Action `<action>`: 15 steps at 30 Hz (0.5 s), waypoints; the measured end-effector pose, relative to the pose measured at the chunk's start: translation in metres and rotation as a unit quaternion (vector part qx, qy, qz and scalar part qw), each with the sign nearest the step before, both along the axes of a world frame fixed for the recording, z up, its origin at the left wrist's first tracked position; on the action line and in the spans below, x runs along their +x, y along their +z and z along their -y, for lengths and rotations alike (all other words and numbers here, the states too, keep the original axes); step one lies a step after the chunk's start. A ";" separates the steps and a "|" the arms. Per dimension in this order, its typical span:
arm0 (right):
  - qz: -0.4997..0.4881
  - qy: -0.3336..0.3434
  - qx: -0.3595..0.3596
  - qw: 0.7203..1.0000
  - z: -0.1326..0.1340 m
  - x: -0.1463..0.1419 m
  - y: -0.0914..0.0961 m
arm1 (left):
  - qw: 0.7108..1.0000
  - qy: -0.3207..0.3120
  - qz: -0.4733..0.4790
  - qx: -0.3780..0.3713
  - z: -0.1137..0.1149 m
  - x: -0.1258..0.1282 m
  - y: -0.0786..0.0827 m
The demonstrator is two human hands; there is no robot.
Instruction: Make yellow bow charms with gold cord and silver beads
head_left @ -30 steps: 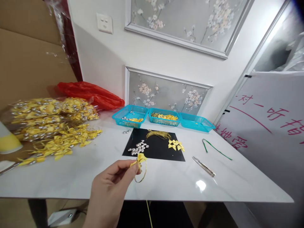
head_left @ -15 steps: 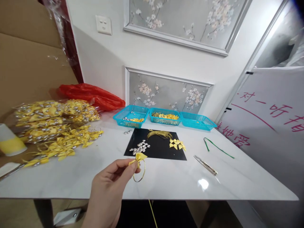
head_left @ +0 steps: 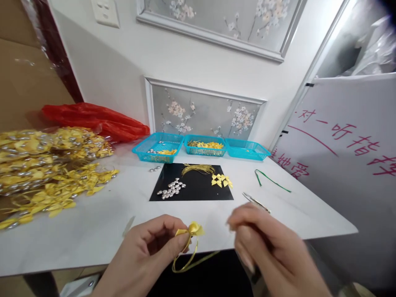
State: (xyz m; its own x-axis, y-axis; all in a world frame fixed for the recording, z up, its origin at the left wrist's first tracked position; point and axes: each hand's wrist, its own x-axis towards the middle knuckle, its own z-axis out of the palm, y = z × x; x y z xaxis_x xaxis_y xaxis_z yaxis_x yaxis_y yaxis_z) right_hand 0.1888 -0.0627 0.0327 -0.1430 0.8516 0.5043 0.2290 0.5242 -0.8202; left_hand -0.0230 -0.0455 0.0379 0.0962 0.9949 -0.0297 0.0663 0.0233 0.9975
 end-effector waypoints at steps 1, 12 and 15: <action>0.022 0.020 -0.019 0.999 -0.007 -0.003 0.005 | 1.000 -0.003 -0.012 -0.002 0.001 0.001 0.003; 0.138 0.080 -0.099 0.982 -0.021 -0.017 0.017 | 0.998 -0.050 -0.043 -0.017 0.003 0.008 0.015; 0.126 0.091 -0.118 0.981 -0.022 -0.018 0.016 | 0.997 -0.062 -0.020 -0.043 0.003 0.006 0.014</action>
